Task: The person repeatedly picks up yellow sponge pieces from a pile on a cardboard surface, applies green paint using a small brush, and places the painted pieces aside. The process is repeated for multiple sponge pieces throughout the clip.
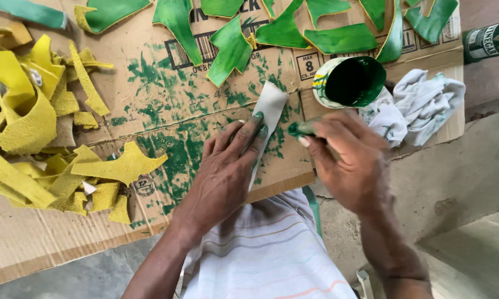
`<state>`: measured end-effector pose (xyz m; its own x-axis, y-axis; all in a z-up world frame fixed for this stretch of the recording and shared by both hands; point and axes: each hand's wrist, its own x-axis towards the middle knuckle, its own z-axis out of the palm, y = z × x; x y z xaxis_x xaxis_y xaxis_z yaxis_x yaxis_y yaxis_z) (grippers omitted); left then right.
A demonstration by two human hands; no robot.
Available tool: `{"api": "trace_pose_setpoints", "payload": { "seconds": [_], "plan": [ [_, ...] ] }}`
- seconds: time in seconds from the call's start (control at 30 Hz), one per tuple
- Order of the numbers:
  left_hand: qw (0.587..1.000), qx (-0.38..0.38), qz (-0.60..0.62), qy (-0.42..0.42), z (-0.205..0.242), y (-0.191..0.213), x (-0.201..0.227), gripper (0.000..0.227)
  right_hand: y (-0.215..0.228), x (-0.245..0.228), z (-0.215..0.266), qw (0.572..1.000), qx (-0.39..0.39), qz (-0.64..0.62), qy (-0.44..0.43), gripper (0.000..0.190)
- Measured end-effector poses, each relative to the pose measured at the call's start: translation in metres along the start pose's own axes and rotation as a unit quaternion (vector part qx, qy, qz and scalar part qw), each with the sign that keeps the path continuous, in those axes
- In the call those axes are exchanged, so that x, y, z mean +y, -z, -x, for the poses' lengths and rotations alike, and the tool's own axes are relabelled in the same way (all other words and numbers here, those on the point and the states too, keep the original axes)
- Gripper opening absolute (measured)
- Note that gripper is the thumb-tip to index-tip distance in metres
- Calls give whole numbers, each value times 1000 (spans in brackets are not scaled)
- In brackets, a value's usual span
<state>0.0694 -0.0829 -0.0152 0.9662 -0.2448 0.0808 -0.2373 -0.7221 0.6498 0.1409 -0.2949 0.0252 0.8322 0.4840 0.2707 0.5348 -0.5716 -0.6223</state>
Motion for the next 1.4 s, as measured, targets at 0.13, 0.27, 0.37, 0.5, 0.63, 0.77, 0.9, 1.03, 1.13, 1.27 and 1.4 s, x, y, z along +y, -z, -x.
{"api": "trace_pose_setpoints", "payload": {
  "seconds": [0.13,0.27,0.37,0.5,0.63,0.77,0.9,1.03,1.13,1.27,1.4],
  "plan": [
    [1000,-26,13,-12,5,14,-8,63,-28,-4,6,998,0,-37,-51,17],
    [998,-35,52,13,7,18,-3,61,-56,6,-3,999,31,11,-32,16],
    [999,-31,29,18,13,19,4,56,-66,17,-8,997,39,51,-31,17],
    [996,-55,64,27,17,24,-3,52,-71,15,3,999,-8,14,-41,18],
    [999,-21,20,-27,12,27,-12,51,-72,13,12,999,2,39,-10,17],
    [997,-38,-30,-53,13,29,-18,59,-82,30,-10,994,68,76,-38,13],
    [998,-36,2,-45,15,30,-22,54,-80,25,-27,992,100,69,-44,15],
    [998,-23,-21,-50,18,22,-25,50,-77,22,-13,996,61,35,-62,14],
    [998,-11,-14,-53,21,16,-24,49,-69,4,10,998,18,60,-9,23],
    [998,-8,-37,-51,23,10,-19,48,-74,26,-12,992,24,84,-92,13],
    [999,15,-18,-36,25,7,-16,53,-73,26,-6,995,36,86,-42,14]
  ]
}}
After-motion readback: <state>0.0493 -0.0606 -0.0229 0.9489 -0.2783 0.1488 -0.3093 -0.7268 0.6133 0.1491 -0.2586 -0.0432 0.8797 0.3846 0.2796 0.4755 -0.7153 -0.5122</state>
